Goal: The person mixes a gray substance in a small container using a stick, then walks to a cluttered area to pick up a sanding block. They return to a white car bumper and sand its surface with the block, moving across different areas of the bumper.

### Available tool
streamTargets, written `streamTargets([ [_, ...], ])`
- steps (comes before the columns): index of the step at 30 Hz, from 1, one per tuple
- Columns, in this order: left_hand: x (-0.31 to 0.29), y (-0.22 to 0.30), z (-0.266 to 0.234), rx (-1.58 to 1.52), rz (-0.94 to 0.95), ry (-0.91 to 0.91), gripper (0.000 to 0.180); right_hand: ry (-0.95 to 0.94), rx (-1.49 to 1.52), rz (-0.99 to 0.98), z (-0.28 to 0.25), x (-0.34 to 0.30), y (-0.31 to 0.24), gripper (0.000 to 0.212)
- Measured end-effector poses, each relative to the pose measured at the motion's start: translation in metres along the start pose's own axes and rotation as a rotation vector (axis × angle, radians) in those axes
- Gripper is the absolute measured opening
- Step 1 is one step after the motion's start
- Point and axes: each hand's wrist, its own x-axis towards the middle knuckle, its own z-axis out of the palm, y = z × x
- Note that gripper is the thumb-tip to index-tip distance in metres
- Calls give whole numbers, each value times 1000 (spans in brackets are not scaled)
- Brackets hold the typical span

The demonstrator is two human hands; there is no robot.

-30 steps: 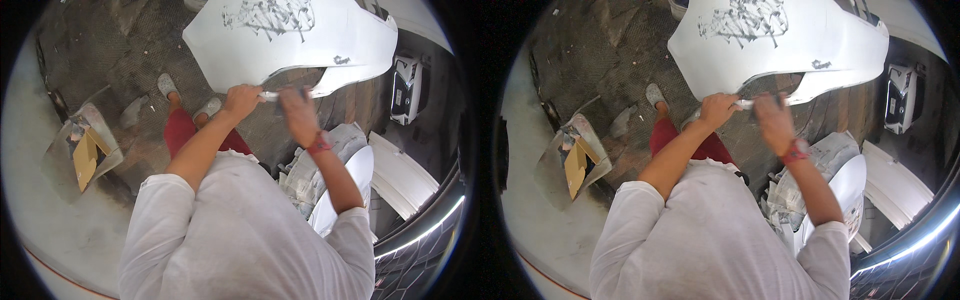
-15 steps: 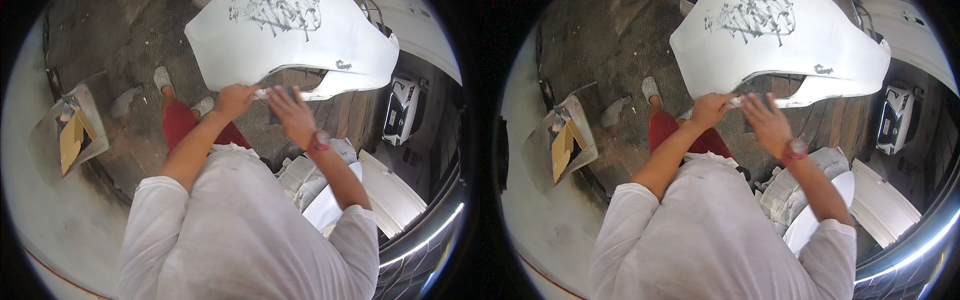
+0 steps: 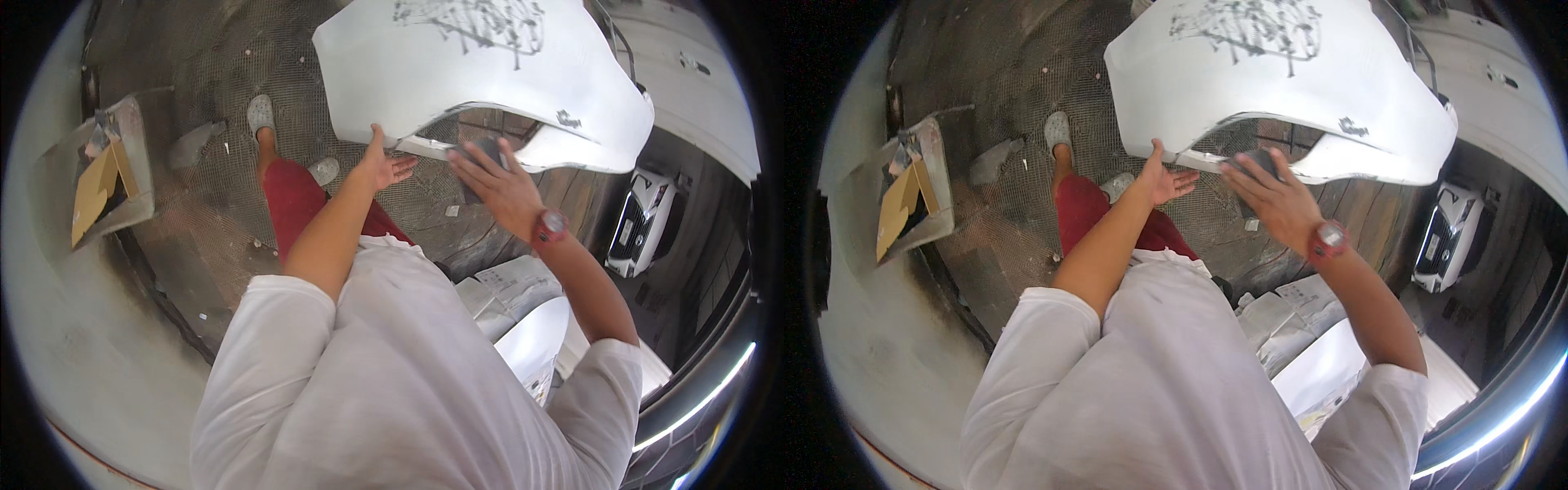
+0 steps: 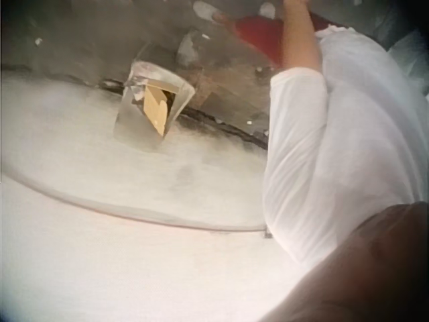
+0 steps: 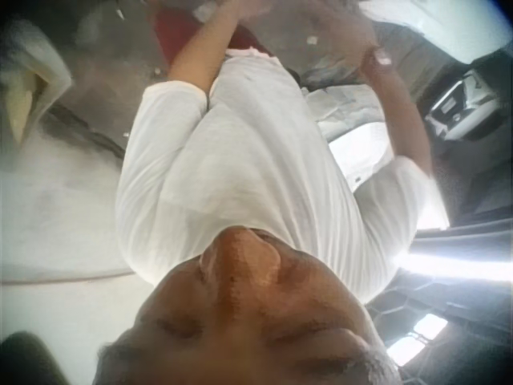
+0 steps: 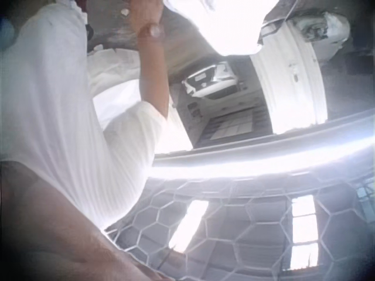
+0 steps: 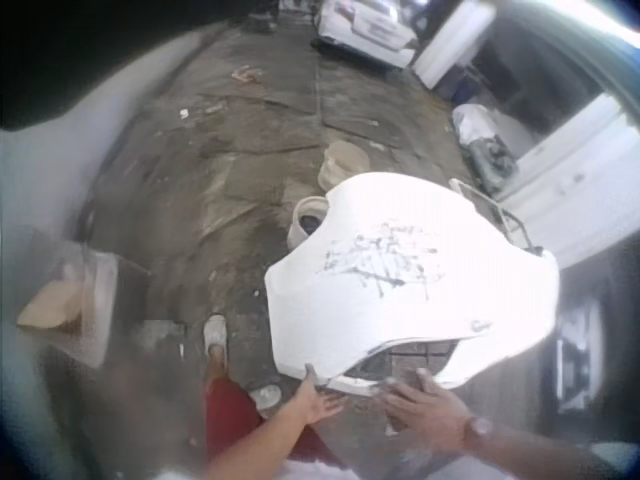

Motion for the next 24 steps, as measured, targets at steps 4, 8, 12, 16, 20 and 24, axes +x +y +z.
streamTargets([
  [4, 8, 6, -16, 69, -1, -104, 121, 7, -103, -24, 14, 23, -20, 67],
  [8, 10, 0, -26, 25, -26, -158, 121, -210, -262, -63, 21, 110, -68, 47],
  [12, 8, 7, -27, -9, 12, -81, 123, -140, -120, -77, 1, 74, -40, 59],
  [16, -2, 7, -18, 30, 14, -27, 123, -27, -58, 15, 25, -40, 17, 84],
  [20, -3, 7, -17, 92, 13, -14, 124, 75, 79, 127, 63, -72, 22, 86],
  [24, 5, 4, -23, 52, 26, -33, 127, 271, 329, 249, 46, 11, -42, 87],
])
